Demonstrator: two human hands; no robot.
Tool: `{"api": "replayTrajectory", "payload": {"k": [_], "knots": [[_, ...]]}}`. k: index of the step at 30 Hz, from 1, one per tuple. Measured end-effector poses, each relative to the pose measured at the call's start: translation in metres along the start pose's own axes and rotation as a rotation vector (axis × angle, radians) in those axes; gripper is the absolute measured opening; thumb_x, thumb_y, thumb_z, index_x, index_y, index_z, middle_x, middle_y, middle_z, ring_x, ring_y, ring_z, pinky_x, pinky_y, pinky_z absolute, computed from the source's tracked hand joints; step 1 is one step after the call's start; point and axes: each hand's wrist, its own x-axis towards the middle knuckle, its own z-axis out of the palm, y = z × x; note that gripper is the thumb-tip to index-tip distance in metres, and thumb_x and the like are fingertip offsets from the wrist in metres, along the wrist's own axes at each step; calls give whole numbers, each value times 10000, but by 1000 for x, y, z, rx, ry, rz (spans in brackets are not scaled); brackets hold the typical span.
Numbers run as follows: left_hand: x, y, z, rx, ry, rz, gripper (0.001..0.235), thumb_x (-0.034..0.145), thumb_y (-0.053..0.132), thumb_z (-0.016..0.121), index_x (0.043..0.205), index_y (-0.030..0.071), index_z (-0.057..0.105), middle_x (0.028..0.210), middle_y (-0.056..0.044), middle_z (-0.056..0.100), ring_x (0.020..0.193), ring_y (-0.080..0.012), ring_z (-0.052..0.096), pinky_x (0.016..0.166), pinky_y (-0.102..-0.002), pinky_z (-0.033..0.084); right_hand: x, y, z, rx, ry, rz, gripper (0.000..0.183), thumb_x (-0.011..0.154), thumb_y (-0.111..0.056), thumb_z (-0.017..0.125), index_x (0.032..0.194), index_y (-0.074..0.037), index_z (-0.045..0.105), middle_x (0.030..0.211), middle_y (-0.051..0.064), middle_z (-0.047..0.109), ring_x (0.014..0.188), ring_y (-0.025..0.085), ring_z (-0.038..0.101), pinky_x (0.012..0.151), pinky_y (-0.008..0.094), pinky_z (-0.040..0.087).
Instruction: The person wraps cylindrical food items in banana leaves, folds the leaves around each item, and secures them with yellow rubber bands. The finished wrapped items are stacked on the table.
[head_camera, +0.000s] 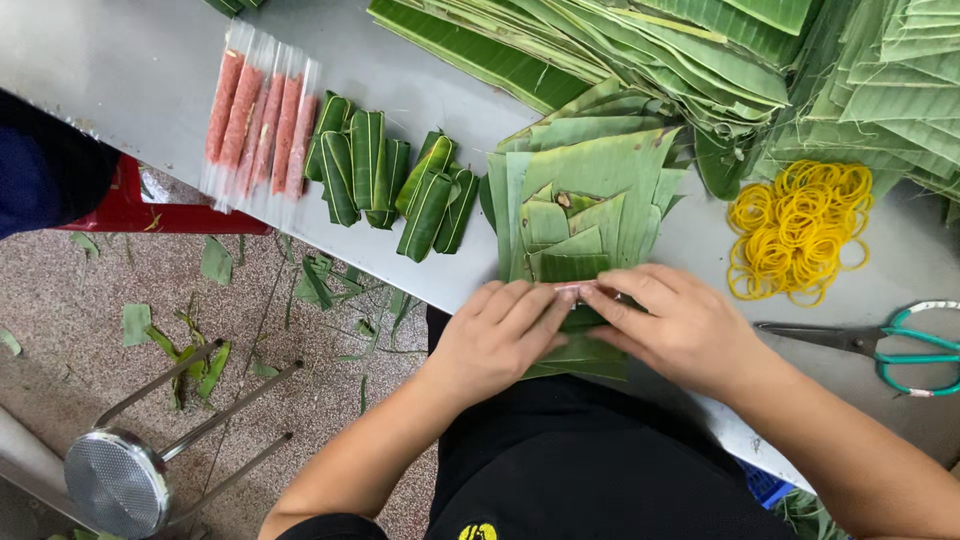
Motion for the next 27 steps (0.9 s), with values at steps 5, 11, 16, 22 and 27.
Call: {"api": "replayTrajectory", "payload": {"k": [5,11,16,22,27], "knots": [[13,-14,19,-324,-30,-239,256,939,147,765,1179,89,699,1130,-32,657,1077,-263,646,944,-401,531,3,14,13,89,-51,127,206,865,-197,814,1033,-106,736,1031,26,694,908,242,688,756,366,573],[20,-34,16,-176,3,-118,288,873,199,784,1113,68,696,1104,-87,633,1020,-295,628,887,-413,518,9,21,20,-95,-7,-5,289,809,-258,810,1036,-91,746,1086,46,703,912,253,683,712,373,557],[24,-40,13,-290,-71,-251,242,860,215,806,1043,103,695,1027,-59,656,963,-284,633,865,-392,519,17,20,15,-23,-80,194,314,801,-273,823,1061,-108,763,1006,50,682,898,267,657,716,376,552],[38,-51,14,-224,25,-245,237,863,249,819,1028,130,698,991,-33,678,939,-261,630,858,-386,505,27,24,16,-45,18,171,296,855,-247,807,1106,-103,744,1052,40,687,962,283,654,839,387,548],[37,-39,10,-192,-41,-140,253,809,204,801,1003,90,684,992,-56,674,987,-278,641,887,-410,503,29,26,11,16,-124,185,322,782,-236,798,1060,-84,745,1004,83,703,945,314,647,829,413,533]]}}
